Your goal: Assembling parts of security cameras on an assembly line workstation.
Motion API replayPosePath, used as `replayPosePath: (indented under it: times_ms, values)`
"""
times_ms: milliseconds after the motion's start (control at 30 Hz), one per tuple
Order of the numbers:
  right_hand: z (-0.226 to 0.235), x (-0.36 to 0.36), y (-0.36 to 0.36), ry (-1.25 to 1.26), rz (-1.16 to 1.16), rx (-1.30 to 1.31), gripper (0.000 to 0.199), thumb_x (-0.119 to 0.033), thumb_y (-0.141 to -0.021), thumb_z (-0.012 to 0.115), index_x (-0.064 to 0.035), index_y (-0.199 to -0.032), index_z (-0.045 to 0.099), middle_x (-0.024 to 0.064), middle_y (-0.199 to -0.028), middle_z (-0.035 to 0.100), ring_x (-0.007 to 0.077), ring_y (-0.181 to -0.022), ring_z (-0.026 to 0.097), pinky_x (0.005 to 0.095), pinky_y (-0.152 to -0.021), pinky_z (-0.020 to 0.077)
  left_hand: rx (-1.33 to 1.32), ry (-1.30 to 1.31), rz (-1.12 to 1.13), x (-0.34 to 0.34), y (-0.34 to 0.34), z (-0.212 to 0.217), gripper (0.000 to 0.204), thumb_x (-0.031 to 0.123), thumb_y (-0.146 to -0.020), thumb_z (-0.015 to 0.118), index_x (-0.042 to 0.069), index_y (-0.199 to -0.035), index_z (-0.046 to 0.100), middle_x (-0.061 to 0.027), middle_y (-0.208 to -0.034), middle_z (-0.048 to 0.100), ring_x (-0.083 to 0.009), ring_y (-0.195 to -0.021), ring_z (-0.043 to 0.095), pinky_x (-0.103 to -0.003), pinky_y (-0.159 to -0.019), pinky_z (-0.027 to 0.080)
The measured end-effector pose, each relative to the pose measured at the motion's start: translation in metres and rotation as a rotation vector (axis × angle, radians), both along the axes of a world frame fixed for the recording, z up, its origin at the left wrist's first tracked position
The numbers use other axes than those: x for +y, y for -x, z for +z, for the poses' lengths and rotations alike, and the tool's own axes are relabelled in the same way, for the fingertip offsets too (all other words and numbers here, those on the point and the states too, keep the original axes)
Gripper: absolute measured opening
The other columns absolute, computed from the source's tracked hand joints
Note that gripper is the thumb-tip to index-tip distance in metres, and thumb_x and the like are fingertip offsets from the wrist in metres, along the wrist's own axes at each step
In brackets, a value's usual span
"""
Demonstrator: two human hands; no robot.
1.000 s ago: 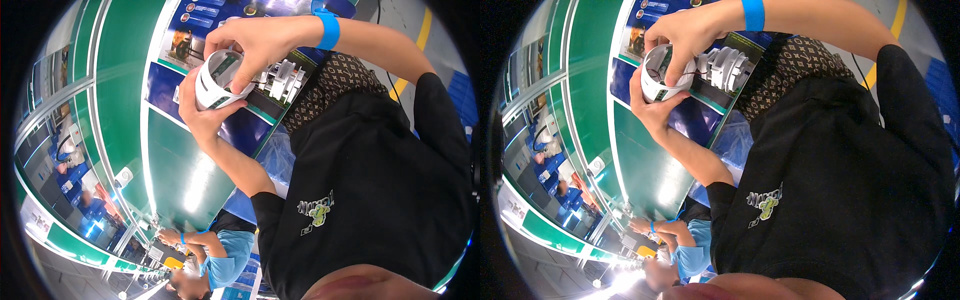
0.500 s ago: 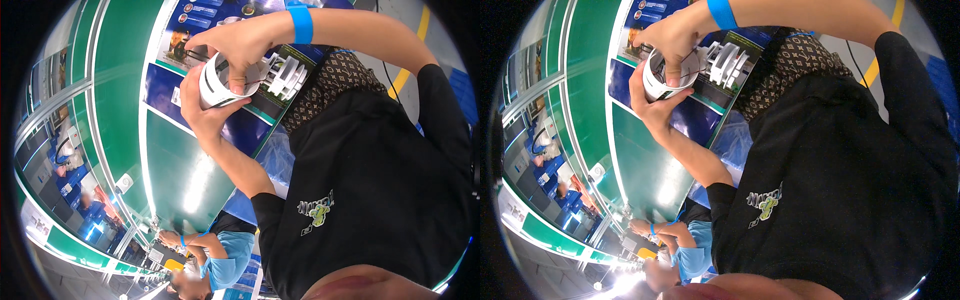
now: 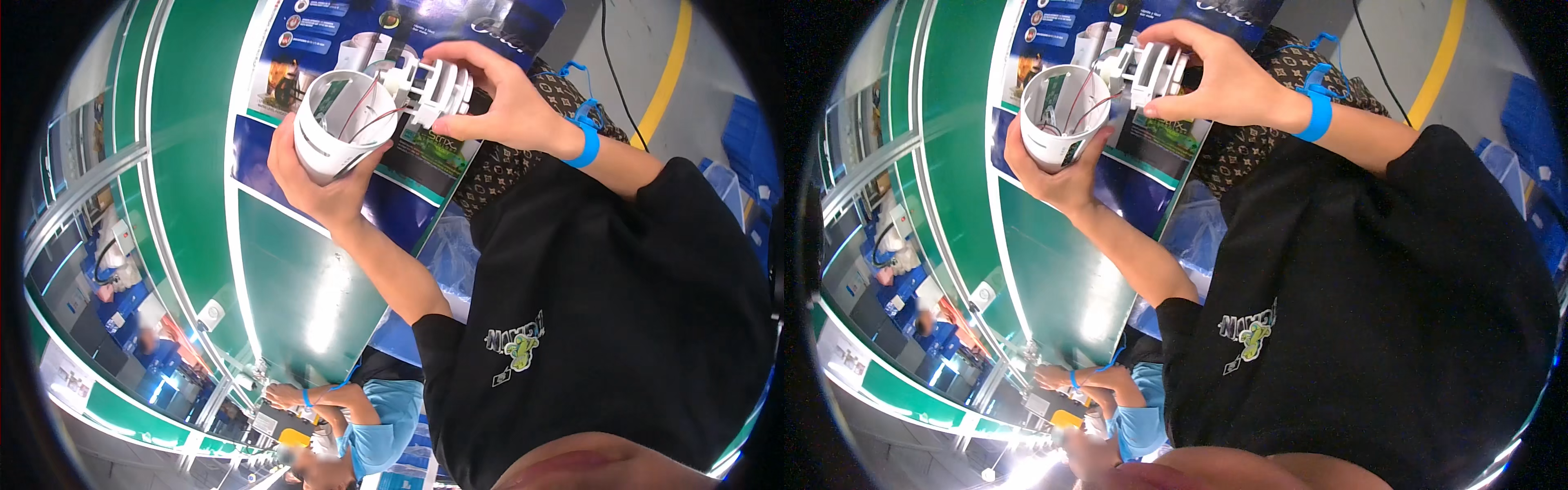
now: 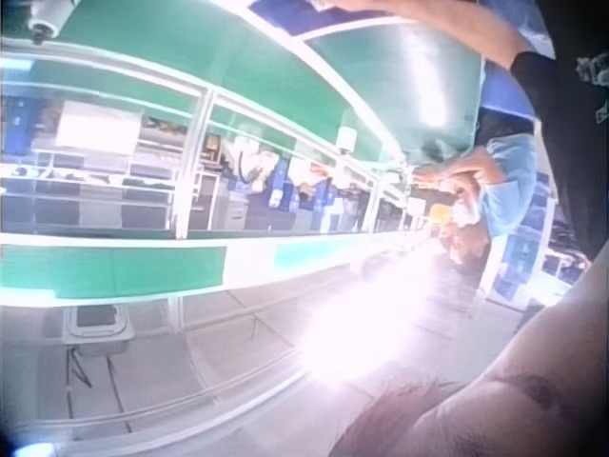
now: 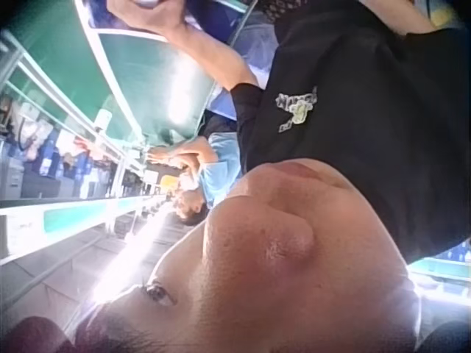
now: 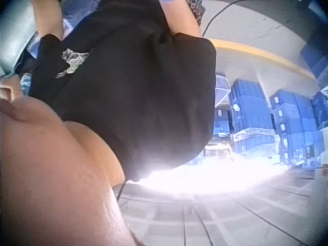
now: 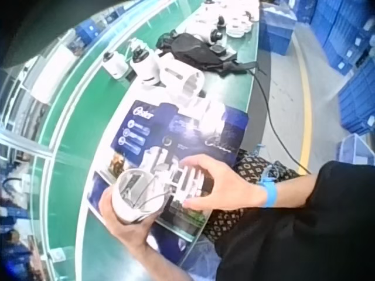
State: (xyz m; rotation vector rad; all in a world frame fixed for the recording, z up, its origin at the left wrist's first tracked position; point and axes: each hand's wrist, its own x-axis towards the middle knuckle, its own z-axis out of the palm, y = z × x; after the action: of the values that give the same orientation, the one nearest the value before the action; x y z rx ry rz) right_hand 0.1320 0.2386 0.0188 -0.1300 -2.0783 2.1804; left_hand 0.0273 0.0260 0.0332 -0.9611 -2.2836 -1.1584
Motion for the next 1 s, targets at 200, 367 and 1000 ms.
replayPosePath:
  times_ms: [200, 367, 1000]
  values:
    - [0.021, 0.023, 0.013, -0.853, -0.216, 0.886, 0.067, 0.001, -0.059, 0.078, -0.0067, -0.121, 0.054, 0.0157, -0.128, 0.056, 0.0279, -0.11, 0.053, 0.036, -0.091, 0.0425, 0.198, 0.068, 0.012, 0.007, -0.001, -0.009, 0.095, 0.029, -0.044, 0.095, 0.005, -0.125, 0.05, -0.015, -0.122, 0.056, -0.0318, -0.111, 0.055, -0.041, -0.094, 0.046]
    - [0.036, 0.028, 0.035, -0.564, 0.124, 0.706, 0.072, 0.0, -0.06, 0.077, -0.0066, -0.127, 0.051, 0.0137, -0.133, 0.051, 0.0282, -0.116, 0.053, 0.0358, -0.096, 0.0454, 0.331, -0.04, 0.002, 0.007, 0.002, -0.013, 0.088, 0.027, -0.054, 0.092, 0.006, -0.126, 0.046, -0.016, -0.123, 0.052, -0.0344, -0.113, 0.053, -0.043, -0.095, 0.044]
    - [0.061, 0.021, 0.045, -0.752, 0.199, 0.655, 0.065, -0.017, -0.069, 0.082, -0.0015, -0.122, 0.049, 0.0157, -0.119, 0.052, 0.0308, -0.113, 0.052, 0.0359, -0.095, 0.0422, 0.185, -0.026, 0.01, 0.022, -0.005, -0.025, 0.1, 0.033, -0.049, 0.095, 0.003, -0.126, 0.039, -0.0146, -0.12, 0.05, -0.0294, -0.111, 0.051, -0.04, -0.098, 0.04]
